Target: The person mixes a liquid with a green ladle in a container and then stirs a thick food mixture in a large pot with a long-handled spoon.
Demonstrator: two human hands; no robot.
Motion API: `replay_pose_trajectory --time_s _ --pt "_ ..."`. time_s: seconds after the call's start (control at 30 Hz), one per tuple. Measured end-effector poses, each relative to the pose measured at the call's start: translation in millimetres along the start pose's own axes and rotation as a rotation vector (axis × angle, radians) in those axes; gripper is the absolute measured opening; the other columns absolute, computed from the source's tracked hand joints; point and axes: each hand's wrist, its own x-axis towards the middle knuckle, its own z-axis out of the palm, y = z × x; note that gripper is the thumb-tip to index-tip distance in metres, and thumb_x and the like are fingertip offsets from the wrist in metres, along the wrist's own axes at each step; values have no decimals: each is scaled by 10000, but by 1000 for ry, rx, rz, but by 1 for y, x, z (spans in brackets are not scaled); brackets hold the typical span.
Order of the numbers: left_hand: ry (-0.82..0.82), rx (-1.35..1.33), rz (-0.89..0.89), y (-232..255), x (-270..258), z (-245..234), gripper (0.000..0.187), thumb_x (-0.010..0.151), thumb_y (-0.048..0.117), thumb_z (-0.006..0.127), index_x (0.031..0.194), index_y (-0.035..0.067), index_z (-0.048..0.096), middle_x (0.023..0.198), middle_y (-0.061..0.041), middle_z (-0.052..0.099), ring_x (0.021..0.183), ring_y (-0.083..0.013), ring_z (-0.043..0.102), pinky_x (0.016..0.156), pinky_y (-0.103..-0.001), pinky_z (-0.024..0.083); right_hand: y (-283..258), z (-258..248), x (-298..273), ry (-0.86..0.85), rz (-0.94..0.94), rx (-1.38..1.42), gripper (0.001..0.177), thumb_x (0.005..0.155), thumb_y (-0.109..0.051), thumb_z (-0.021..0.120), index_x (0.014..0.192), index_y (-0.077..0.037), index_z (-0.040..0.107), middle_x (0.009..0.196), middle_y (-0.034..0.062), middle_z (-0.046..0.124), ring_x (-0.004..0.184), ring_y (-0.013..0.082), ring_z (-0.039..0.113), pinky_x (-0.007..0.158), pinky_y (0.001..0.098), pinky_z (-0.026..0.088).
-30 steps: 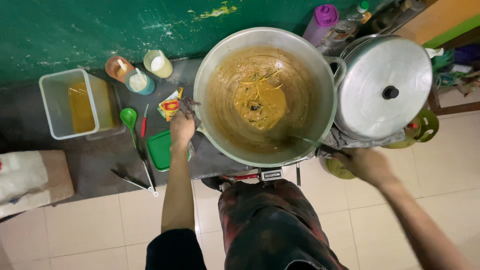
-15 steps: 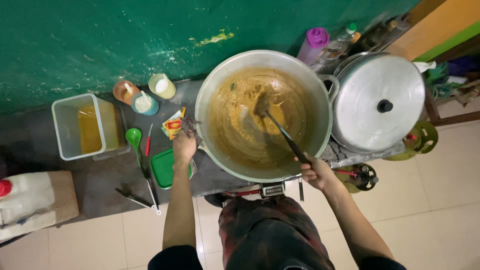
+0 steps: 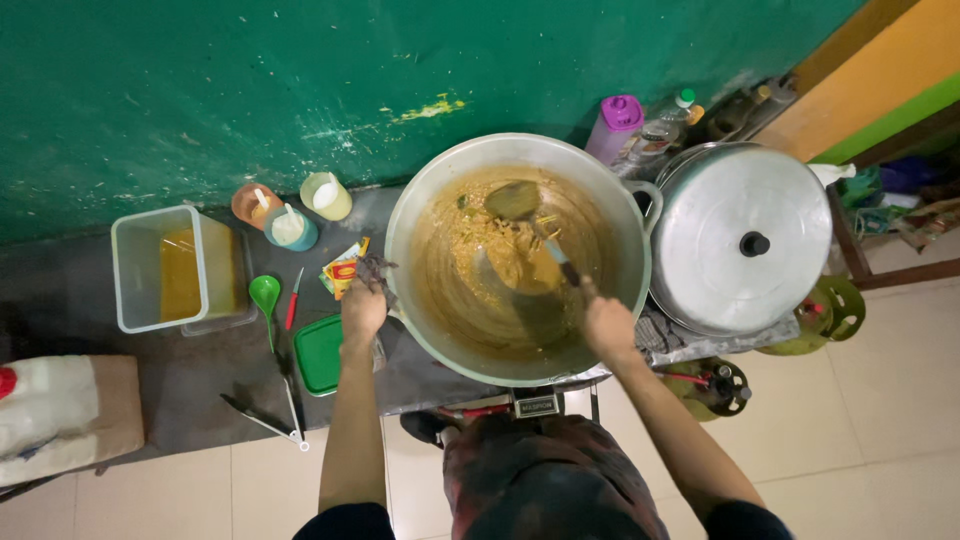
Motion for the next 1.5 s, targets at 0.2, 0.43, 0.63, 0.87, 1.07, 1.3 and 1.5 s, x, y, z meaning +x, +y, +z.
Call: replay_pose_trajectory --time_s 0.2,0.43,0.63,0.87,1.07,1.3,1.5 --pt "-53 -19 -64 14 -4 -12 366 894 278 404 882 -46 573 884 -329 616 941 -461 590 834 -502 458 36 33 -1 -64 -215 -196 454 924 -489 315 1288 -290 500 806 179 686 814 340 683 728 445 540" --pt "-72 -18 -109 14 -2 -11 381 888 287 407 925 -42 595 932 -320 613 979 -454 575 859 -507 441 74 -126 -86 -147 -137 -447 417 814 -400 499 1228 -369 533 756 160 715 797 334 698 748 449 542" --pt "-21 -62 -11 1 -5 -1 327 859 211 407 929 -91 510 951 -316 580 926 -474 532 822 -511 392 125 -134 -80 153 -234 -887 372 891 -569 297 1121 -424 551 441 -47 529 403 145 578 392 314 527" --pt "-11 -87 -19 10 -10 -8 299 861 215 417 884 -63 522 896 -322 591 850 -508 547 748 -550 396 83 -118 14 64 -139 -749 445 996 -472 179 1159 -194 487 490 -64 477 354 95 408 337 203 358" --pt "100 -16 -7 1 -1 10 271 844 228 460 763 10 598 739 -261 628 815 -406 636 708 -467 492 46 -114 124 393 -362 -772 302 963 -448 353 1147 -377 582 810 44 689 827 263 669 808 410 308" --pt "136 65 13 -1 -2 13 244 830 218 459 782 16 586 742 -249 629 812 -406 632 734 -455 485 -31 -113 127 463 -713 -657 416 946 -231 290 949 -415 663 925 41 668 913 186 612 988 438 178" --pt "40 -31 -11 23 -20 -19 300 851 234 429 839 -29 573 827 -301 614 885 -450 595 804 -478 451 -3 -121 72 610 -991 -825 211 826 -260 440 845 -352 629 917 -28 556 959 143 486 969 388 270"
